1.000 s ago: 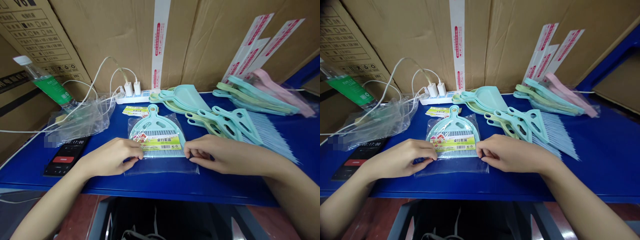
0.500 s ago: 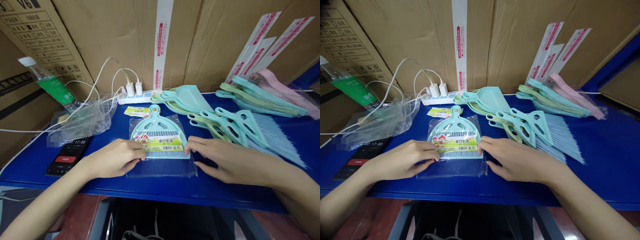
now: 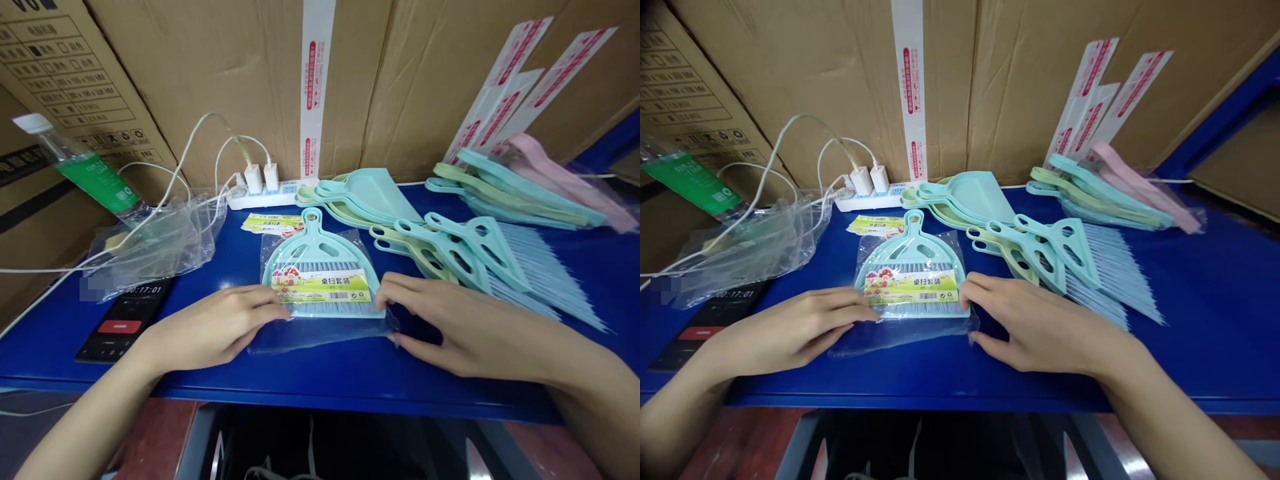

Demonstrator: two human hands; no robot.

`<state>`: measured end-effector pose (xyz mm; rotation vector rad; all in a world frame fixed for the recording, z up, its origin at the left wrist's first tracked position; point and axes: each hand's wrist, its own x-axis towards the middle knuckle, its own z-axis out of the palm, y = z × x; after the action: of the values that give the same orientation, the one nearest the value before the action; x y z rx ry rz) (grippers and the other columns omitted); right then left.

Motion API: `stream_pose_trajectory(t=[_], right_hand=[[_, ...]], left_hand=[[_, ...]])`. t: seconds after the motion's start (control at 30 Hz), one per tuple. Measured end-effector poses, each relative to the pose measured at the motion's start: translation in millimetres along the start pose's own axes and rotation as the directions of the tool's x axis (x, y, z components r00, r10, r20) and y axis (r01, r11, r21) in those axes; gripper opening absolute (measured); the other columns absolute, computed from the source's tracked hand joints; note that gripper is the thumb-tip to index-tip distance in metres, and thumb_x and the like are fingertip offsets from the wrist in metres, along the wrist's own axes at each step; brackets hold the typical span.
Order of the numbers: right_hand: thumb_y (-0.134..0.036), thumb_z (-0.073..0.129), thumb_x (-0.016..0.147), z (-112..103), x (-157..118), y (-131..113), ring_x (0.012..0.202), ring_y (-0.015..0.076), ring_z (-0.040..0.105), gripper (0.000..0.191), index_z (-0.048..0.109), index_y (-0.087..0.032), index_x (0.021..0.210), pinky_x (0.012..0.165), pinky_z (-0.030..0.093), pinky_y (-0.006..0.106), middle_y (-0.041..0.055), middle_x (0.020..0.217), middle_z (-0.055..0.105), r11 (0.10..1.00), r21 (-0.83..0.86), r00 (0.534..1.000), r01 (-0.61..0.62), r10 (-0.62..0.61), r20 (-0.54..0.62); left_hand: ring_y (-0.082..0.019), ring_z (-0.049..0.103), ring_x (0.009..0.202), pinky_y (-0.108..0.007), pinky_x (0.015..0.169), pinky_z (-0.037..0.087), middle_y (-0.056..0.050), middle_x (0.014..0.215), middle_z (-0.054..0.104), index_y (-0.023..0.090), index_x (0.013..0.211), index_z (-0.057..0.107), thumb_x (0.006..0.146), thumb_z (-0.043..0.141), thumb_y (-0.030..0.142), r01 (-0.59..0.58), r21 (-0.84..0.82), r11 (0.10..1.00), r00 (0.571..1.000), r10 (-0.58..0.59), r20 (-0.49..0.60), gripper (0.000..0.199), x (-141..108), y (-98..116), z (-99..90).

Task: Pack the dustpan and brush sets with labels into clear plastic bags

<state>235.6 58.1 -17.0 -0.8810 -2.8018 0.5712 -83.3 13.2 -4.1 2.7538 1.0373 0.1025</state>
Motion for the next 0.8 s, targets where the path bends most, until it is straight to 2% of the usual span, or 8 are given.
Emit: stream_pose_trajectory(t=[0.13, 0.23, 0.3, 0.37, 0.47, 0.57, 0.7, 0.8], right_hand=[[-0.030, 0.054, 0.091, 4.7, 2.0, 0.7, 0.067, 0.0180, 0.061, 0.009, 0.056, -0.021, 0.091, 0.056, 0.043, 0.030, 0.0054, 0.090, 0.062, 0.995, -0.098, 0.999, 0.006, -0.009, -0.037], [-0.028, 0.048, 0.094, 9.1, 4.6, 1.8, 0.063, 0.0174, 0.059, 0.012, 0.056, -0.020, 0.088, 0.055, 0.041, 0.030, 0.0053, 0.086, 0.062, 0.983, -0.180, 0.995, 0.040, -0.055, -0.078], [-0.028, 0.043, 0.097, 11.2, 6.6, 1.7, 0.061, 0.0171, 0.058, 0.018, 0.055, -0.020, 0.086, 0.054, 0.040, 0.031, 0.0054, 0.084, 0.062, 0.978, -0.201, 0.993, 0.054, -0.074, -0.095], [-0.029, 0.040, 0.099, 12.2, 8.6, 0.7, 0.060, 0.0170, 0.058, 0.021, 0.053, -0.021, 0.084, 0.054, 0.040, 0.031, 0.0054, 0.083, 0.063, 0.981, -0.190, 0.993, 0.046, -0.066, -0.100], [-0.028, 0.035, 0.099, 12.0, 10.7, -1.5, 0.060, 0.0170, 0.058, 0.024, 0.050, -0.022, 0.081, 0.055, 0.041, 0.031, 0.0051, 0.081, 0.063, 0.991, -0.133, 0.997, -0.002, -0.008, -0.079], [-0.029, 0.031, 0.099, 11.4, 12.0, -2.9, 0.060, 0.0172, 0.056, 0.027, 0.045, -0.023, 0.076, 0.055, 0.040, 0.031, 0.0040, 0.076, 0.060, 0.995, -0.071, 0.997, -0.065, 0.061, -0.048], [-0.032, 0.031, 0.098, 11.9, 14.1, -4.1, 0.059, 0.0168, 0.054, 0.028, 0.038, -0.024, 0.072, 0.055, 0.038, 0.031, 0.0022, 0.071, 0.055, 0.994, -0.013, 0.993, -0.110, 0.109, -0.053], [-0.032, 0.032, 0.097, 12.9, 16.2, -6.8, 0.057, 0.0166, 0.051, 0.028, 0.035, -0.025, 0.070, 0.053, 0.036, 0.030, 0.0015, 0.067, 0.054, 0.990, 0.014, 0.986, -0.144, 0.144, -0.085]], left_hand=[[-0.020, 0.062, 0.119, -0.031, 0.098, 0.052, -0.007, 0.132, 0.062, 0.024, 0.132, 0.056, 0.083, 0.046, 0.002, 0.017, -0.040, 0.999, 0.997, -0.014, 0.078, 0.055, -7.9, -1.3, -4.4], [-0.025, 0.062, 0.118, -0.034, 0.096, 0.053, -0.009, 0.133, 0.061, 0.023, 0.132, 0.056, 0.082, 0.065, 0.018, 0.039, -0.050, 0.998, 0.995, -0.035, 0.091, 0.051, -6.6, 0.7, -4.5], [-0.026, 0.065, 0.111, -0.035, 0.090, 0.055, -0.011, 0.126, 0.064, 0.020, 0.126, 0.058, 0.083, 0.071, 0.033, 0.040, -0.038, 0.999, 0.998, -0.037, 0.059, 0.047, -1.9, 2.6, -1.7], [-0.025, 0.069, 0.099, -0.034, 0.082, 0.056, -0.010, 0.114, 0.068, 0.018, 0.116, 0.061, 0.088, 0.067, 0.038, 0.036, -0.016, 0.999, 0.999, -0.036, 0.008, 0.035, 4.2, 4.2, 3.1], [-0.019, 0.069, 0.083, -0.030, 0.072, 0.054, -0.005, 0.098, 0.070, 0.018, 0.102, 0.063, 0.098, 0.051, 0.028, 0.051, -0.007, 0.999, 0.996, -0.051, -0.072, 0.016, 11.5, 5.4, 11.0], [-0.016, 0.067, 0.076, -0.027, 0.068, 0.052, -0.003, 0.089, 0.068, 0.018, 0.094, 0.065, 0.100, 0.043, 0.023, 0.089, -0.023, 0.996, 0.986, -0.091, -0.136, 0.023, 14.8, 5.6, 15.8], [-0.015, 0.067, 0.079, -0.025, 0.068, 0.052, -0.004, 0.094, 0.067, 0.018, 0.091, 0.066, 0.099, 0.043, 0.022, 0.176, -0.047, 0.983, 0.961, -0.182, -0.207, 0.025, 17.9, 5.9, 17.0], [-0.016, 0.068, 0.081, -0.026, 0.070, 0.053, -0.004, 0.093, 0.068, 0.018, 0.089, 0.065, 0.099, 0.043, 0.020, 0.166, -0.081, 0.983, 0.947, -0.181, -0.265, 0.024, 20.6, 6.8, 17.7]])
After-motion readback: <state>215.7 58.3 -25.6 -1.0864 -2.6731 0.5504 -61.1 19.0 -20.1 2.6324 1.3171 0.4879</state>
